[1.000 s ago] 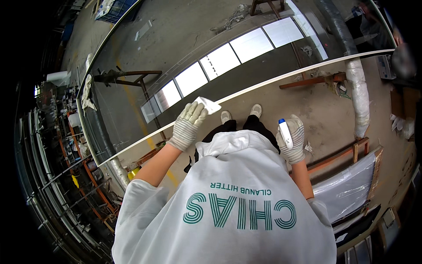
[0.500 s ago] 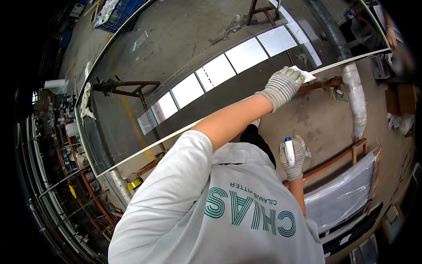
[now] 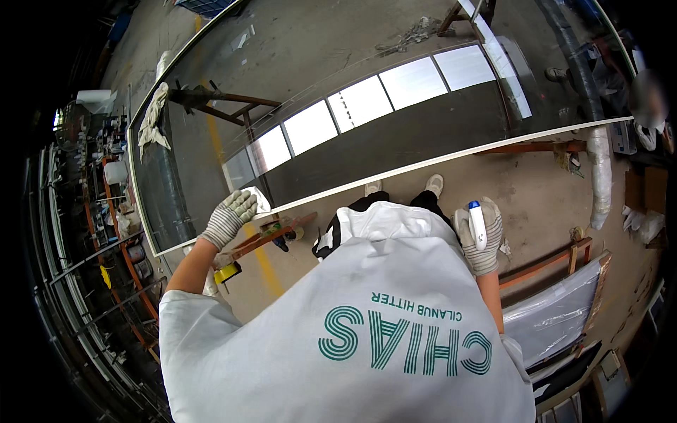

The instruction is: The person cleans a large glass pane resting on a workbench in a workshop. They spray a cleaning solution onto the glass and wipe it with a white cloth, focusing on the surface and edges. The person also uses a small tool to scrape or remove residue from the frame of the glass.

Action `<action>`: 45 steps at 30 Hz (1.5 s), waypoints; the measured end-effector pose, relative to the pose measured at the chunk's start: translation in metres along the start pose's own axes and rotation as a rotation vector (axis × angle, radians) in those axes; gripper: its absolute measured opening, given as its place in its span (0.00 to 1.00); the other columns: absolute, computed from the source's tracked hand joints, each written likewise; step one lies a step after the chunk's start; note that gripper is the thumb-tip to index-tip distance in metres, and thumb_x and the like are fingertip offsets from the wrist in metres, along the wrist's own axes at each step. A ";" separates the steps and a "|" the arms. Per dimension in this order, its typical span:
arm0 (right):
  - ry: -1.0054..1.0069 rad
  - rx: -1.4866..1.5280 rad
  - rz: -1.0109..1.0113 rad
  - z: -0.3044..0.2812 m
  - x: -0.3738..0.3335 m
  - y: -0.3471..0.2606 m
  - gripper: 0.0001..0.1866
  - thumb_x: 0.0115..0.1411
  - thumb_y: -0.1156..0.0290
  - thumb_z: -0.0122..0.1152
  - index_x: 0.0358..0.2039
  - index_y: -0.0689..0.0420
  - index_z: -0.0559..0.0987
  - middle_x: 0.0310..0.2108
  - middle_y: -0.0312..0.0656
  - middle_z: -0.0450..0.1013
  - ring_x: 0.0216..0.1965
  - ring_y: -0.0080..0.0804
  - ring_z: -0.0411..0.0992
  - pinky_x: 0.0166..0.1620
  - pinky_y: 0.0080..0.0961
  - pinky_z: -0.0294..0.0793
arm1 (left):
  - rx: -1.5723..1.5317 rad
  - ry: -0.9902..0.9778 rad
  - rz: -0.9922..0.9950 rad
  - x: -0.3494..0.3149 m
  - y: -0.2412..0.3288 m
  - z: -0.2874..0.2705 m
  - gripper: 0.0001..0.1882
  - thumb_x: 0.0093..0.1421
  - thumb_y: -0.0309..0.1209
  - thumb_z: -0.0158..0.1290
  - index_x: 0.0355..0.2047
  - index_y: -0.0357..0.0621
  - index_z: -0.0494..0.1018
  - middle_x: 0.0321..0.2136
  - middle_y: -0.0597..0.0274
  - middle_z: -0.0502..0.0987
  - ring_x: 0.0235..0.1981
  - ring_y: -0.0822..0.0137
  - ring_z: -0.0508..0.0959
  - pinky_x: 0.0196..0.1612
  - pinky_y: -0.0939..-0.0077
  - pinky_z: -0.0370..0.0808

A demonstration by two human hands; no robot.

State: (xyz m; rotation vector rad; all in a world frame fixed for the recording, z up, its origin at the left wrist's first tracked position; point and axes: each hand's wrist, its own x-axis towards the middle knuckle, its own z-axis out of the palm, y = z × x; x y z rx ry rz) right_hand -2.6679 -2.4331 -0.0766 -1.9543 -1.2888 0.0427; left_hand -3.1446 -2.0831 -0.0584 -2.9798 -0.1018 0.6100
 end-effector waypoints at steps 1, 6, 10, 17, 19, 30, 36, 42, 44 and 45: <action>-0.043 0.016 -0.021 0.006 0.004 -0.006 0.14 0.46 0.76 0.58 0.36 0.57 0.71 0.31 0.44 0.69 0.38 0.48 0.68 0.52 0.46 0.67 | 0.014 -0.027 0.007 -0.018 -0.009 0.005 0.17 0.57 0.30 0.47 0.47 0.45 0.69 0.53 0.56 0.71 0.58 0.59 0.68 0.64 0.60 0.59; -0.113 0.074 -0.086 0.037 0.009 -0.022 0.13 0.44 0.77 0.55 0.34 0.58 0.71 0.28 0.45 0.70 0.34 0.46 0.69 0.51 0.46 0.67 | -0.075 0.218 0.098 0.074 0.022 -0.023 0.20 0.54 0.28 0.47 0.49 0.44 0.69 0.54 0.58 0.70 0.58 0.60 0.68 0.64 0.63 0.60; -0.154 0.012 -0.159 0.052 0.020 -0.034 0.11 0.44 0.79 0.55 0.31 0.58 0.72 0.24 0.45 0.70 0.31 0.46 0.70 0.51 0.45 0.68 | -0.202 0.468 0.315 0.211 0.051 -0.069 0.17 0.55 0.28 0.47 0.46 0.44 0.71 0.54 0.59 0.70 0.58 0.62 0.68 0.65 0.65 0.60; -0.148 0.022 -0.210 0.038 0.049 -0.057 0.14 0.47 0.77 0.59 0.36 0.57 0.70 0.31 0.44 0.70 0.35 0.46 0.69 0.52 0.45 0.68 | -0.220 0.243 0.553 0.173 -0.005 -0.056 0.17 0.62 0.29 0.41 0.52 0.51 0.69 0.58 0.68 0.67 0.62 0.69 0.62 0.68 0.66 0.52; -0.128 -0.005 -0.162 0.039 0.048 -0.054 0.15 0.47 0.76 0.61 0.37 0.57 0.71 0.31 0.43 0.71 0.36 0.45 0.69 0.52 0.43 0.68 | -0.181 0.035 0.350 0.095 -0.015 -0.030 0.18 0.60 0.29 0.43 0.51 0.56 0.70 0.59 0.70 0.66 0.62 0.69 0.63 0.66 0.65 0.56; -0.156 0.354 0.184 0.033 0.063 -0.012 0.26 0.48 0.78 0.57 0.51 0.60 0.68 0.45 0.46 0.72 0.47 0.36 0.70 0.53 0.32 0.69 | -0.373 0.368 0.160 0.189 0.053 -0.052 0.18 0.59 0.27 0.43 0.51 0.53 0.69 0.59 0.65 0.66 0.61 0.63 0.65 0.66 0.60 0.55; -0.390 -0.086 -0.036 0.057 0.095 0.024 0.23 0.51 0.67 0.58 0.48 0.61 0.70 0.46 0.42 0.72 0.51 0.42 0.66 0.62 0.40 0.55 | -0.460 0.445 -0.251 0.247 0.099 -0.070 0.24 0.59 0.27 0.43 0.57 0.54 0.65 0.59 0.65 0.65 0.62 0.64 0.63 0.67 0.62 0.51; -0.312 -0.068 -0.102 0.061 0.098 0.039 0.22 0.47 0.59 0.60 0.42 0.56 0.74 0.41 0.39 0.73 0.48 0.42 0.66 0.61 0.44 0.53 | -0.282 -0.121 -1.204 0.031 0.005 0.031 0.32 0.56 0.22 0.44 0.63 0.46 0.56 0.65 0.59 0.56 0.65 0.62 0.58 0.67 0.63 0.49; -0.303 -0.064 -0.114 0.063 0.101 0.045 0.22 0.45 0.62 0.61 0.42 0.56 0.74 0.41 0.39 0.73 0.47 0.42 0.66 0.61 0.43 0.54 | -0.364 -0.079 -1.311 0.020 0.005 0.037 0.31 0.58 0.23 0.41 0.63 0.46 0.56 0.65 0.58 0.55 0.66 0.61 0.56 0.68 0.64 0.48; -0.283 -0.079 -0.129 0.065 0.099 0.051 0.23 0.44 0.64 0.61 0.42 0.55 0.73 0.40 0.39 0.73 0.47 0.41 0.66 0.61 0.43 0.54 | -0.424 0.043 -1.289 0.038 0.011 0.025 0.30 0.58 0.23 0.40 0.63 0.46 0.56 0.65 0.58 0.55 0.66 0.62 0.55 0.68 0.64 0.48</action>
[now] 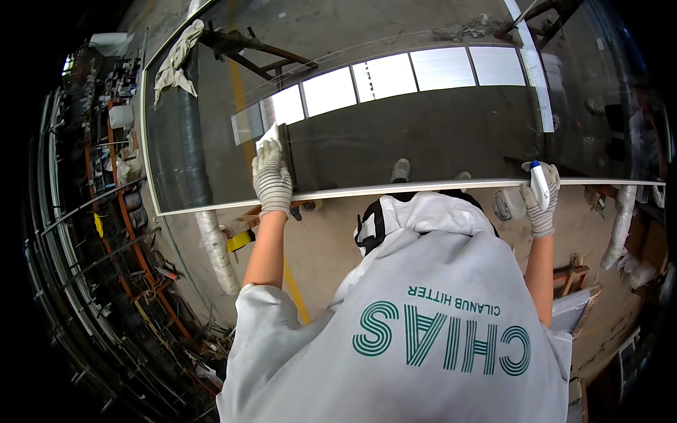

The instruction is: The person cleans a large glass pane resting on a workbench in a workshop. They spray a cleaning solution onto the glass and wipe it with a white cloth, focusing on the surface and edges. The person also uses a small tool to scrape or remove residue from the frame of the glass.

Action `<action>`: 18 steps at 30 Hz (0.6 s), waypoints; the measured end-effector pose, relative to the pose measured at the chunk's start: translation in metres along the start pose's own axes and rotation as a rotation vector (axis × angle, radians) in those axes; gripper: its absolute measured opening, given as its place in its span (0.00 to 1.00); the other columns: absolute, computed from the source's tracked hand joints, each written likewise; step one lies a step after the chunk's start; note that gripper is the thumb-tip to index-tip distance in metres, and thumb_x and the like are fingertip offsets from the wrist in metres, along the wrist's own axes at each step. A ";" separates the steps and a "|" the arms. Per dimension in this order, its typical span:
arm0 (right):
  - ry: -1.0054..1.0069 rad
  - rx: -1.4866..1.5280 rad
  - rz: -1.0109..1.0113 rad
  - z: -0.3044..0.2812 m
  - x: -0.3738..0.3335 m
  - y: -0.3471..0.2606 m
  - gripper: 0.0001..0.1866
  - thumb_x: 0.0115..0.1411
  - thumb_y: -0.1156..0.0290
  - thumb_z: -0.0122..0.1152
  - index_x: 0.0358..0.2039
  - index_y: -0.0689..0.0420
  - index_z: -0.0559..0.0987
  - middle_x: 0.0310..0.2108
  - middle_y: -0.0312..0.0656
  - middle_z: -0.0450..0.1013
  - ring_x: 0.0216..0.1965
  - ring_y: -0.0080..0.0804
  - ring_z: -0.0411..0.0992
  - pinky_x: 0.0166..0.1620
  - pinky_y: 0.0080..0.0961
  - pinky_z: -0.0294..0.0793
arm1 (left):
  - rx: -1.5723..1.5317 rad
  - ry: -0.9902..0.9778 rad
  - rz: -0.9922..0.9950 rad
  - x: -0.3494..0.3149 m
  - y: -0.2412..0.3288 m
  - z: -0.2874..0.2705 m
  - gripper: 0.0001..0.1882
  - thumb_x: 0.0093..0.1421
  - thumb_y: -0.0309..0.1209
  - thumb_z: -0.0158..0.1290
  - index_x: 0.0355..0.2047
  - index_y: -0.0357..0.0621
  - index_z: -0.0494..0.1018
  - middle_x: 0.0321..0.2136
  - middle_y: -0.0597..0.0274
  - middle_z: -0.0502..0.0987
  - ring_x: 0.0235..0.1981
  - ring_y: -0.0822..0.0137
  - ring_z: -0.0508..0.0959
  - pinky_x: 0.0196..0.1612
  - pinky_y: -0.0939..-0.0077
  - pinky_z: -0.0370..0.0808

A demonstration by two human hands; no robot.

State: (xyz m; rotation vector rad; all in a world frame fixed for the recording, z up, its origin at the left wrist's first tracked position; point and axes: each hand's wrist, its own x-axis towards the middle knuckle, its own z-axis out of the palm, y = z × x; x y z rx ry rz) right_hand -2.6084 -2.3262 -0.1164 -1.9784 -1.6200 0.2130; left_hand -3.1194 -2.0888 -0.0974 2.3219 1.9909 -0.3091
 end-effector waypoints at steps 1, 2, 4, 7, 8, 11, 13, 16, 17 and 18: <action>0.014 -0.011 -0.014 0.002 -0.001 0.003 0.23 0.43 0.65 0.61 0.42 0.55 0.73 0.40 0.39 0.73 0.47 0.41 0.67 0.61 0.42 0.54 | 0.113 0.039 0.166 -0.001 0.025 0.006 0.30 0.59 0.24 0.38 0.64 0.46 0.54 0.66 0.57 0.53 0.67 0.61 0.53 0.68 0.63 0.47; 0.001 0.001 -0.005 0.001 0.001 -0.001 0.24 0.42 0.66 0.61 0.43 0.55 0.73 0.40 0.39 0.73 0.46 0.41 0.67 0.61 0.42 0.54 | 0.086 0.096 0.317 -0.005 0.059 0.013 0.32 0.58 0.23 0.38 0.65 0.46 0.52 0.66 0.55 0.51 0.67 0.59 0.52 0.69 0.61 0.45; -0.015 0.020 0.019 -0.003 0.004 -0.012 0.25 0.42 0.67 0.61 0.43 0.55 0.72 0.40 0.39 0.73 0.46 0.41 0.67 0.60 0.42 0.55 | -0.075 0.089 0.599 -0.023 0.142 0.005 0.33 0.55 0.24 0.41 0.64 0.46 0.53 0.65 0.53 0.54 0.67 0.56 0.53 0.69 0.57 0.45; -0.099 0.014 0.035 -0.007 0.011 -0.012 0.25 0.42 0.68 0.61 0.44 0.55 0.71 0.39 0.38 0.74 0.46 0.40 0.67 0.60 0.42 0.55 | -0.278 0.126 0.852 -0.055 0.204 -0.001 0.23 0.55 0.27 0.47 0.53 0.46 0.68 0.58 0.56 0.67 0.60 0.58 0.65 0.65 0.57 0.54; -0.074 0.022 0.016 -0.007 0.011 -0.010 0.25 0.42 0.68 0.61 0.44 0.55 0.71 0.39 0.38 0.74 0.46 0.40 0.67 0.61 0.42 0.55 | -0.304 0.031 0.828 -0.052 0.198 -0.003 0.25 0.56 0.26 0.46 0.56 0.48 0.66 0.59 0.57 0.65 0.62 0.59 0.63 0.66 0.58 0.54; -0.031 0.012 0.019 -0.005 0.001 -0.008 0.25 0.43 0.69 0.60 0.46 0.56 0.71 0.41 0.38 0.73 0.47 0.40 0.67 0.62 0.41 0.53 | -0.095 0.144 0.578 -0.027 0.131 0.001 0.29 0.57 0.24 0.45 0.61 0.50 0.61 0.62 0.59 0.62 0.64 0.59 0.60 0.67 0.60 0.52; -0.077 -0.010 0.031 -0.008 0.002 -0.010 0.28 0.44 0.71 0.58 0.49 0.57 0.69 0.43 0.38 0.73 0.49 0.39 0.67 0.63 0.41 0.51 | -0.026 0.173 0.323 -0.005 0.063 0.010 0.32 0.56 0.23 0.43 0.63 0.51 0.58 0.64 0.58 0.59 0.65 0.59 0.58 0.67 0.61 0.50; -0.043 -0.012 -0.006 -0.004 0.001 -0.005 0.28 0.44 0.71 0.58 0.49 0.56 0.69 0.43 0.38 0.73 0.49 0.39 0.67 0.63 0.41 0.51 | 0.023 0.142 0.055 0.017 0.012 0.008 0.28 0.59 0.25 0.42 0.62 0.47 0.60 0.61 0.57 0.63 0.64 0.58 0.60 0.66 0.62 0.52; -0.031 0.008 -0.006 -0.003 0.002 -0.005 0.26 0.43 0.70 0.59 0.47 0.56 0.70 0.42 0.38 0.73 0.48 0.40 0.67 0.63 0.41 0.52 | 0.010 0.186 0.069 0.020 0.017 0.010 0.27 0.59 0.25 0.42 0.61 0.46 0.61 0.60 0.55 0.64 0.63 0.57 0.60 0.66 0.62 0.52; -0.021 0.029 -0.004 -0.002 0.004 -0.007 0.25 0.43 0.68 0.60 0.45 0.56 0.71 0.41 0.38 0.73 0.47 0.40 0.67 0.62 0.41 0.53 | -0.002 0.228 0.083 0.021 0.027 0.008 0.27 0.59 0.25 0.42 0.61 0.44 0.61 0.60 0.54 0.64 0.63 0.56 0.61 0.66 0.62 0.52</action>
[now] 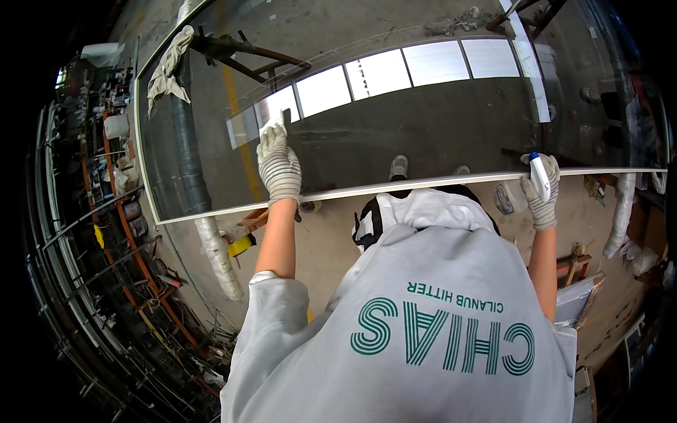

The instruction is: The person cleans a large glass pane resting on a workbench in a workshop. They spray a cleaning solution onto the glass and wipe it with a white cloth, focusing on the surface and edges. The person also uses a small tool to scrape or remove residue from the frame of the glass.

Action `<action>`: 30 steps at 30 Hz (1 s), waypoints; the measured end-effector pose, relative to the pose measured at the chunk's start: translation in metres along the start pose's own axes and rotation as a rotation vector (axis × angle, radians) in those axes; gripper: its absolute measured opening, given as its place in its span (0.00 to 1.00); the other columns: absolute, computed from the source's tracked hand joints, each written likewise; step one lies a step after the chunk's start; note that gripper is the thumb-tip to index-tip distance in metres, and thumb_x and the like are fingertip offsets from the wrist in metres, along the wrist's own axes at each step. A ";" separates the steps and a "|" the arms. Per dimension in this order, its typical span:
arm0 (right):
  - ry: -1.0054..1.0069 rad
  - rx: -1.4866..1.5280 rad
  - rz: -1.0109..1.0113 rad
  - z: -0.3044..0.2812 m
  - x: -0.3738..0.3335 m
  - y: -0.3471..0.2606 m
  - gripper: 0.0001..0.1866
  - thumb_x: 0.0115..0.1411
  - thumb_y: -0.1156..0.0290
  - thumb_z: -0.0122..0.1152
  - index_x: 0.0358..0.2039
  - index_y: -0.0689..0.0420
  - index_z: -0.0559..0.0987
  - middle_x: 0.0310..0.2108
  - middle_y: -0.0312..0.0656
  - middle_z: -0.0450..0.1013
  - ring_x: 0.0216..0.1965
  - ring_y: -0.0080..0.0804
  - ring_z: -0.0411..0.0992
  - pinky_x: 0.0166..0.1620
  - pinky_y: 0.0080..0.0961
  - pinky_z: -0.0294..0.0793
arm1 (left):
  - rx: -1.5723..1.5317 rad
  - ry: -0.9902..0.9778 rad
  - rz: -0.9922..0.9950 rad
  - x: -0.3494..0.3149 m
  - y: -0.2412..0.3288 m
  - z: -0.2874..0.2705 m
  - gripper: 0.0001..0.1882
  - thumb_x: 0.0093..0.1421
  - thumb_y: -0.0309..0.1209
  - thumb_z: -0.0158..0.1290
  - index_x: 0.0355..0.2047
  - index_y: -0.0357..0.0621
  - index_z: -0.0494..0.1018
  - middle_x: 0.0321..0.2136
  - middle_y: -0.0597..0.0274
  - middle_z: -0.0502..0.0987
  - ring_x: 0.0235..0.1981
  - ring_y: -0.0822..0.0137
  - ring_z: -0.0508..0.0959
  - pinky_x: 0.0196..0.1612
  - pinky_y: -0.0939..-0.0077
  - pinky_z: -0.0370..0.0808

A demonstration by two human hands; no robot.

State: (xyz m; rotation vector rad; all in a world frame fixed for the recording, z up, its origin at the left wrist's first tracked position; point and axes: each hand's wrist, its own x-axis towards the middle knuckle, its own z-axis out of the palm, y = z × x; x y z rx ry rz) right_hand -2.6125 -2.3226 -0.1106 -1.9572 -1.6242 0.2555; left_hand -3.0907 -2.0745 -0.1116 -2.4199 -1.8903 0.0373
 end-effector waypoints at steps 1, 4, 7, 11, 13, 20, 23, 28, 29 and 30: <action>0.010 0.022 0.000 0.000 0.001 -0.001 0.24 0.43 0.67 0.61 0.44 0.55 0.72 0.40 0.38 0.74 0.46 0.41 0.67 0.61 0.42 0.54 | -0.022 0.005 0.112 -0.001 0.020 0.000 0.28 0.58 0.25 0.42 0.61 0.43 0.61 0.60 0.51 0.63 0.63 0.54 0.61 0.66 0.62 0.52; -0.080 0.020 0.076 -0.007 0.005 -0.008 0.23 0.43 0.68 0.61 0.43 0.55 0.72 0.40 0.38 0.74 0.46 0.41 0.67 0.61 0.42 0.54 | -0.189 -0.038 0.564 -0.039 0.111 -0.019 0.25 0.56 0.25 0.43 0.56 0.45 0.65 0.59 0.55 0.65 0.62 0.57 0.63 0.66 0.59 0.53; -0.041 -0.021 0.044 -0.004 -0.001 0.001 0.22 0.43 0.68 0.61 0.42 0.55 0.73 0.40 0.39 0.73 0.46 0.41 0.67 0.60 0.42 0.55 | -0.355 -0.168 0.680 -0.061 0.123 -0.032 0.22 0.55 0.26 0.48 0.52 0.48 0.69 0.58 0.58 0.67 0.60 0.57 0.66 0.66 0.59 0.54; -0.032 -0.010 0.060 -0.006 0.002 -0.007 0.22 0.43 0.68 0.61 0.42 0.55 0.73 0.40 0.39 0.73 0.46 0.42 0.67 0.60 0.42 0.55 | 0.000 -0.025 0.246 -0.010 0.022 -0.001 0.27 0.58 0.25 0.41 0.60 0.50 0.63 0.62 0.60 0.62 0.63 0.60 0.61 0.67 0.62 0.49; -0.029 -0.045 0.046 -0.004 0.000 -0.002 0.22 0.43 0.68 0.61 0.42 0.55 0.73 0.40 0.39 0.73 0.46 0.42 0.67 0.61 0.42 0.55 | -0.031 -0.040 0.041 0.012 -0.020 -0.012 0.25 0.59 0.26 0.40 0.59 0.49 0.65 0.61 0.58 0.63 0.63 0.58 0.61 0.67 0.63 0.51; 0.007 -0.012 0.035 -0.003 0.002 -0.008 0.23 0.43 0.66 0.61 0.43 0.55 0.73 0.40 0.39 0.73 0.46 0.41 0.67 0.60 0.43 0.55 | -0.098 -0.063 0.501 -0.042 0.075 -0.018 0.25 0.57 0.25 0.43 0.57 0.46 0.66 0.59 0.51 0.64 0.62 0.56 0.62 0.67 0.61 0.50; -0.006 0.005 0.036 -0.004 0.003 -0.006 0.23 0.43 0.66 0.61 0.43 0.55 0.73 0.39 0.38 0.73 0.46 0.41 0.67 0.60 0.42 0.55 | -0.370 -0.291 0.692 -0.071 0.117 -0.033 0.24 0.55 0.24 0.46 0.55 0.46 0.68 0.60 0.54 0.65 0.63 0.60 0.61 0.68 0.60 0.51; 0.042 -0.006 0.029 -0.004 0.002 -0.009 0.20 0.44 0.65 0.60 0.40 0.54 0.74 0.38 0.38 0.73 0.45 0.40 0.67 0.60 0.41 0.55 | -0.110 -0.035 0.267 -0.014 0.023 -0.014 0.29 0.55 0.22 0.45 0.59 0.48 0.64 0.61 0.55 0.63 0.62 0.58 0.62 0.66 0.64 0.54; 0.018 -0.008 0.046 -0.005 0.003 -0.011 0.19 0.44 0.64 0.60 0.39 0.53 0.74 0.38 0.38 0.73 0.45 0.40 0.68 0.60 0.41 0.55 | -0.251 0.003 0.112 0.000 -0.016 0.000 0.28 0.55 0.22 0.46 0.59 0.48 0.65 0.60 0.54 0.64 0.62 0.57 0.63 0.66 0.64 0.55; -0.010 -0.003 0.059 -0.007 0.006 -0.012 0.19 0.44 0.64 0.60 0.39 0.53 0.75 0.38 0.38 0.73 0.45 0.40 0.68 0.60 0.41 0.55 | -0.385 0.042 -0.051 0.006 -0.052 0.013 0.28 0.55 0.22 0.46 0.58 0.48 0.65 0.60 0.53 0.64 0.61 0.55 0.63 0.65 0.65 0.56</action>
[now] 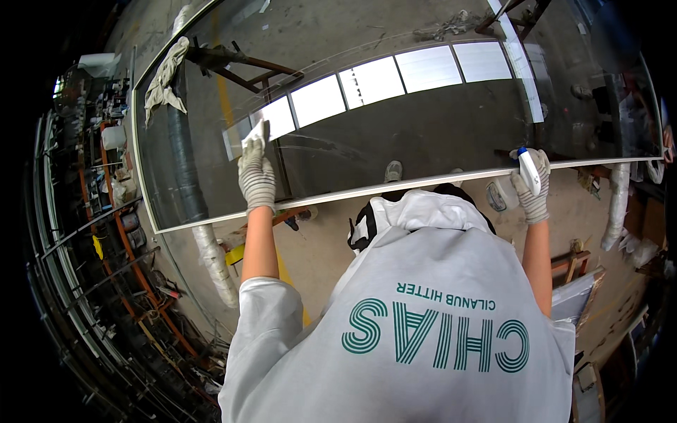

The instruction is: The person cleans a large glass pane resting on a workbench in a workshop. They spray a cleaning solution onto the glass and wipe it with a white cloth, focusing on the surface and edges. The person also uses a small tool to scrape or remove residue from the frame of the glass.

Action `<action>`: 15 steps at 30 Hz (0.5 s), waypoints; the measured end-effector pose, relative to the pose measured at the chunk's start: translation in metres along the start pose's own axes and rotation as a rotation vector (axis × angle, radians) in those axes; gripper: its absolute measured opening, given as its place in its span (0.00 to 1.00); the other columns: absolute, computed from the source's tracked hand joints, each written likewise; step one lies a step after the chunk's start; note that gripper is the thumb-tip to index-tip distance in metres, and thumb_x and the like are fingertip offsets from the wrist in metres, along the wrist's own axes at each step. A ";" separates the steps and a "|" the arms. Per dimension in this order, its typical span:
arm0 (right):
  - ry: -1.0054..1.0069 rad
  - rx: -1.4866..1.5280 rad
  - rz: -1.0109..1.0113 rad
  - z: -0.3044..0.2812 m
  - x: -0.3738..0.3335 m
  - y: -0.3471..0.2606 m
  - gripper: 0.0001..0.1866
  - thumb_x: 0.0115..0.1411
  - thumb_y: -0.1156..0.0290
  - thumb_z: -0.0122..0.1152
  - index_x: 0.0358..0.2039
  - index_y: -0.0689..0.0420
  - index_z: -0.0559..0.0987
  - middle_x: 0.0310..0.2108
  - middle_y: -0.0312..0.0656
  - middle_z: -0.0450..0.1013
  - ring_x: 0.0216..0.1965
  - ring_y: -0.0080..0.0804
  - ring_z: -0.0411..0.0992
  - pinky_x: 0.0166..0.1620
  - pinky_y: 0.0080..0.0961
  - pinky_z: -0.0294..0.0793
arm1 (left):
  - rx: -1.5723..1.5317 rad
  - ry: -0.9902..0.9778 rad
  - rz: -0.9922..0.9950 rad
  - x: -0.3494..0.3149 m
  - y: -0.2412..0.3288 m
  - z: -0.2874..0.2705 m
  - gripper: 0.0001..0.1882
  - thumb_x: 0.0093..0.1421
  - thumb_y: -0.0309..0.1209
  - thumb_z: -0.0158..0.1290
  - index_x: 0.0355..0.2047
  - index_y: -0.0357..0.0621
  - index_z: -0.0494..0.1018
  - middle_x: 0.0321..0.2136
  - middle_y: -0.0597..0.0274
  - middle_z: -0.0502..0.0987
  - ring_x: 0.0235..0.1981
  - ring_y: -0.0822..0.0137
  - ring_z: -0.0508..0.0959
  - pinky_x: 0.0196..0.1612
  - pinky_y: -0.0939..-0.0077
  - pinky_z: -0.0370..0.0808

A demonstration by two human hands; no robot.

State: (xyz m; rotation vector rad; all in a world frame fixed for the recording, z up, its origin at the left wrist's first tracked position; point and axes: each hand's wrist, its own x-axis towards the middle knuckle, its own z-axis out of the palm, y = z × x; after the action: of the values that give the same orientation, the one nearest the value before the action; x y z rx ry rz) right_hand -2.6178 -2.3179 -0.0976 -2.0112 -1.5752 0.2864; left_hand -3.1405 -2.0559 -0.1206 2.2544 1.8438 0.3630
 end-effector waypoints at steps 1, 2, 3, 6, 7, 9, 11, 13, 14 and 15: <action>-0.024 -0.005 0.019 -0.001 0.000 0.000 0.19 0.44 0.63 0.60 0.38 0.53 0.75 0.38 0.38 0.73 0.44 0.40 0.68 0.60 0.41 0.55 | -0.058 0.045 -0.074 0.003 -0.025 -0.001 0.27 0.56 0.22 0.46 0.58 0.48 0.66 0.59 0.53 0.64 0.61 0.54 0.63 0.65 0.66 0.57; 0.001 0.012 -0.002 0.000 0.000 0.001 0.19 0.44 0.64 0.60 0.38 0.53 0.75 0.38 0.38 0.73 0.44 0.40 0.68 0.60 0.40 0.55 | -0.119 0.091 -0.146 0.005 -0.035 -0.001 0.26 0.56 0.22 0.47 0.58 0.48 0.66 0.59 0.53 0.65 0.60 0.52 0.64 0.64 0.66 0.58; 0.031 0.024 -0.016 0.003 -0.001 0.003 0.19 0.43 0.64 0.60 0.38 0.53 0.75 0.38 0.38 0.73 0.44 0.40 0.68 0.59 0.40 0.55 | -0.004 0.058 -0.128 0.000 -0.028 0.000 0.27 0.56 0.23 0.47 0.58 0.47 0.66 0.60 0.53 0.64 0.61 0.51 0.63 0.64 0.66 0.58; 0.037 0.036 0.020 0.002 0.000 -0.004 0.19 0.42 0.67 0.59 0.38 0.53 0.75 0.37 0.38 0.73 0.44 0.40 0.68 0.59 0.41 0.55 | 0.135 -0.213 0.376 -0.036 0.089 0.011 0.26 0.59 0.28 0.48 0.59 0.44 0.64 0.62 0.52 0.60 0.65 0.56 0.57 0.68 0.65 0.47; 0.044 0.037 0.038 0.002 0.000 -0.007 0.18 0.42 0.67 0.59 0.38 0.53 0.75 0.36 0.38 0.73 0.44 0.41 0.68 0.59 0.41 0.55 | 0.043 -0.353 0.457 -0.055 0.128 0.018 0.29 0.60 0.39 0.46 0.62 0.45 0.60 0.64 0.52 0.58 0.67 0.55 0.53 0.69 0.62 0.40; 0.036 0.027 0.035 0.002 0.000 -0.003 0.18 0.42 0.67 0.58 0.38 0.52 0.75 0.36 0.39 0.73 0.44 0.41 0.69 0.59 0.42 0.56 | -0.010 -0.457 0.687 -0.081 0.192 0.037 0.33 0.60 0.48 0.45 0.61 0.42 0.61 0.63 0.50 0.58 0.66 0.53 0.54 0.69 0.59 0.43; 0.028 0.044 0.013 0.001 -0.001 -0.003 0.19 0.41 0.67 0.58 0.37 0.52 0.75 0.35 0.39 0.73 0.43 0.41 0.69 0.58 0.42 0.56 | -0.104 -0.464 0.808 -0.085 0.233 0.038 0.32 0.58 0.47 0.48 0.57 0.38 0.64 0.59 0.47 0.63 0.64 0.50 0.58 0.68 0.58 0.47; 0.058 0.015 0.003 0.000 -0.001 -0.005 0.19 0.40 0.65 0.59 0.36 0.52 0.76 0.33 0.39 0.73 0.42 0.42 0.69 0.57 0.41 0.57 | -0.119 -0.450 0.807 -0.075 0.234 0.040 0.26 0.58 0.43 0.48 0.53 0.41 0.69 0.57 0.50 0.67 0.61 0.51 0.62 0.67 0.57 0.50; 0.071 0.030 -0.003 0.002 -0.002 -0.001 0.18 0.39 0.62 0.58 0.34 0.51 0.76 0.32 0.39 0.72 0.42 0.42 0.69 0.56 0.42 0.58 | -0.095 -0.436 0.809 -0.067 0.225 0.039 0.25 0.58 0.41 0.49 0.52 0.42 0.70 0.56 0.51 0.68 0.60 0.51 0.64 0.66 0.57 0.51; 0.043 0.068 0.044 0.003 -0.003 0.000 0.18 0.38 0.60 0.58 0.33 0.50 0.76 0.32 0.39 0.72 0.41 0.42 0.68 0.55 0.42 0.58 | -0.112 -0.328 0.760 -0.061 0.208 0.039 0.22 0.57 0.37 0.51 0.51 0.44 0.71 0.54 0.52 0.70 0.59 0.52 0.66 0.65 0.56 0.53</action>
State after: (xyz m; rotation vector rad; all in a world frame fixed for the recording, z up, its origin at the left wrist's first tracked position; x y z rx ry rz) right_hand -2.6206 -2.3195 -0.1007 -1.9886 -1.4766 0.3071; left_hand -2.9466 -2.1566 -0.0962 2.6502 0.7473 0.1763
